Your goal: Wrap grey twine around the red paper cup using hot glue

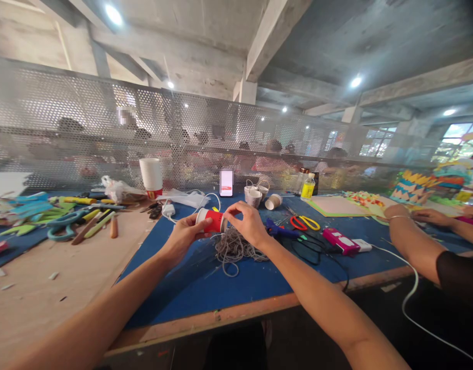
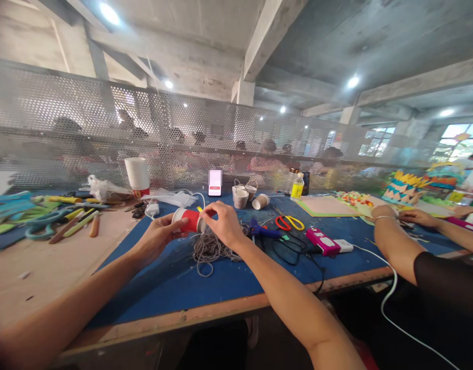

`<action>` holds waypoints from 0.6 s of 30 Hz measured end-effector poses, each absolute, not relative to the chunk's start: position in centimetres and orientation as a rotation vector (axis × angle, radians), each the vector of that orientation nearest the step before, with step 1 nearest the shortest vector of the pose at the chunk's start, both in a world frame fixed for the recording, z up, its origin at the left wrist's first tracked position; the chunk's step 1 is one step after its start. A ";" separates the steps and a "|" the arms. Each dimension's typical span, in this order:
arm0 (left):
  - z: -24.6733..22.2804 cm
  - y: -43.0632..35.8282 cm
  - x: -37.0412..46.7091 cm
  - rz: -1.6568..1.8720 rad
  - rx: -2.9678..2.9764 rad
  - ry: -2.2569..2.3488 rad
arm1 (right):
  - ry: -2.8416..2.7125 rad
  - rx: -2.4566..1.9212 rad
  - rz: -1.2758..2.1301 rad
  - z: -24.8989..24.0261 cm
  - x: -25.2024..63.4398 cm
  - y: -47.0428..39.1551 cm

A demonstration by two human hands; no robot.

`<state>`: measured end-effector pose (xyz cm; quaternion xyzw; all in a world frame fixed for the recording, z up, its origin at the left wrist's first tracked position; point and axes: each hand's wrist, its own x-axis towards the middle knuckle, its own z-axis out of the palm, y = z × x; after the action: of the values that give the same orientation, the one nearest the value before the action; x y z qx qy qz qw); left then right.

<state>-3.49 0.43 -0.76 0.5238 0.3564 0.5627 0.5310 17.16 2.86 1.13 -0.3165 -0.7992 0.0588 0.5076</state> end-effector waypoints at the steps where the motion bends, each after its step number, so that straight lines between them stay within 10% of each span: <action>1: -0.7 0.4 -3.5 1.342 1.253 0.851 | -1.922 -0.762 0.144 1.1 17.1 2.9; 18: -0.8 0.4 -3.6 1.327 1.304 0.846 | -1.908 -0.816 0.182 1.0 17.0 2.8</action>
<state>-3.60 0.36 -0.82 0.5445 0.3529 0.5539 0.5216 17.01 2.84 0.98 -0.3382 -0.7906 0.0755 0.5048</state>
